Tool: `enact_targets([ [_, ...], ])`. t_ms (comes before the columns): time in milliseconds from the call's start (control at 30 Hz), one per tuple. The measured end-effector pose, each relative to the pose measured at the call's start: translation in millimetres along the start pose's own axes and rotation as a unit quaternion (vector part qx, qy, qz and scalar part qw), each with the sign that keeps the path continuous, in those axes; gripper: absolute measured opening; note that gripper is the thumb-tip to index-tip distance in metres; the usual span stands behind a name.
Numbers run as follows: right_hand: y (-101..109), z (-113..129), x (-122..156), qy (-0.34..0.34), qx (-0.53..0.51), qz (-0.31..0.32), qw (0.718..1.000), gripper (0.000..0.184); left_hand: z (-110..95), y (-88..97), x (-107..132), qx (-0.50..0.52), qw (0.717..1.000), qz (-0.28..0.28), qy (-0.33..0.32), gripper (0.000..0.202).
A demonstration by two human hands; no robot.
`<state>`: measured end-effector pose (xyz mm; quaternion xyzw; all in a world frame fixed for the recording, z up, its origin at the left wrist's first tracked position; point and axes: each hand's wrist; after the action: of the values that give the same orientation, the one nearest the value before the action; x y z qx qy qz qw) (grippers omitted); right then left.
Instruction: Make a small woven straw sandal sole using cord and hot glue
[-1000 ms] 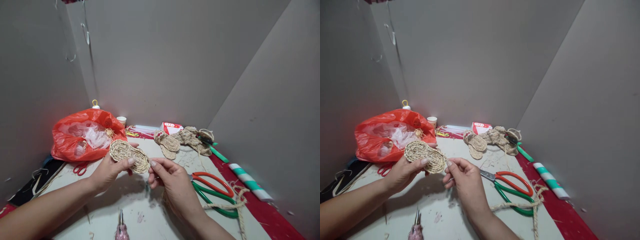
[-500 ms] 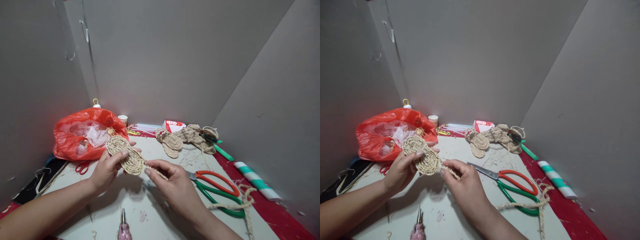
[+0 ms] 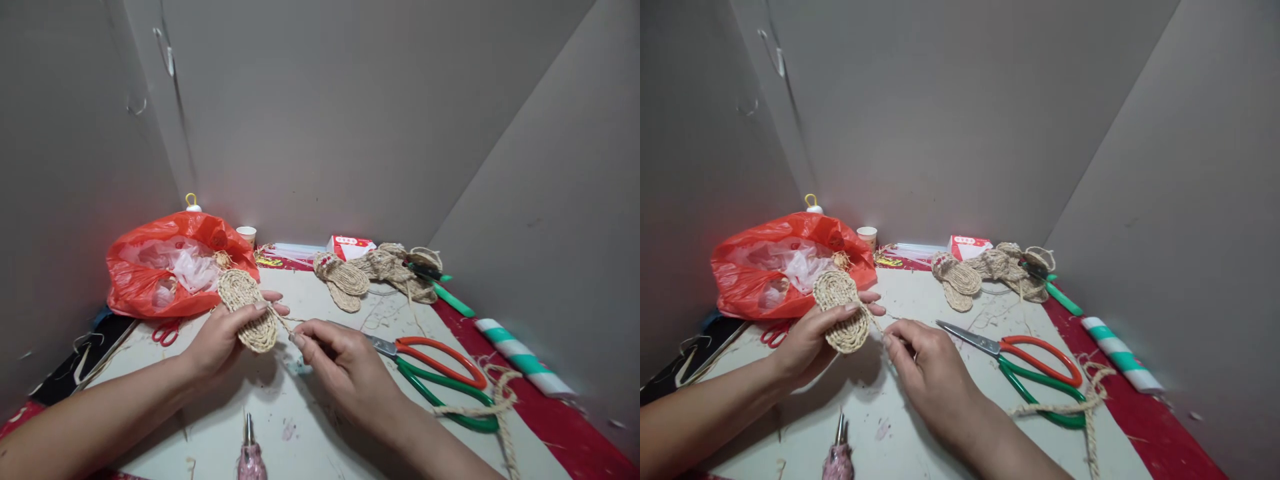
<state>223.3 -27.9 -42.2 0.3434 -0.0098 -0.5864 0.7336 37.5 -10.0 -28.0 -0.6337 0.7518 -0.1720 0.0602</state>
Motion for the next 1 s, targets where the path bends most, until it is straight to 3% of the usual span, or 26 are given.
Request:
enact_targets([
  [233,2,-3,-2,-0.062,-0.074,0.056,0.994,0.025,-2,-0.9,-3,0.049,0.997,0.003,0.064,0.034],
  [500,5,-2,-5,-0.084,-0.074,0.073,0.991,0.030,-4,-1.0,-6,0.097,0.989,-0.001,0.110,0.032],
  [667,3,-8,-2,-0.014,0.102,0.045,0.994,0.018,-5,-3.0,-11,0.083,0.986,-0.048,0.137,0.026],
  [767,12,1,6,0.057,0.259,-0.047,0.963,0.035,-5,0.6,-19,0.070,0.986,-0.080,0.130,0.023],
  [833,17,13,16,0.133,0.320,-0.065,0.936,0.037,-5,4.7,-26,0.059,0.987,-0.096,0.116,0.020],
  [867,18,19,24,0.165,0.332,-0.037,0.928,0.034,-4,6.9,-29,0.053,0.987,-0.103,0.110,0.019],
  [967,3,27,56,0.235,0.341,0.154,0.897,0.024,-2,12.4,-36,0.055,0.986,-0.114,0.105,0.013],
  [1000,-6,25,67,0.224,0.384,0.164,0.880,0.015,-1,13.6,-37,0.060,0.986,-0.114,0.106,0.011],
])
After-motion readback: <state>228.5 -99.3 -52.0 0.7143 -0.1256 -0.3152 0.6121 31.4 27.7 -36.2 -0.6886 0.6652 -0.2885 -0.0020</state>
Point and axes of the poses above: each hand's wrist, its own x-axis away from the middle knuckle, its own y-axis out of the back of the hand, z = x × y, and after that the axes turned 3 degrees about -z, right-handed
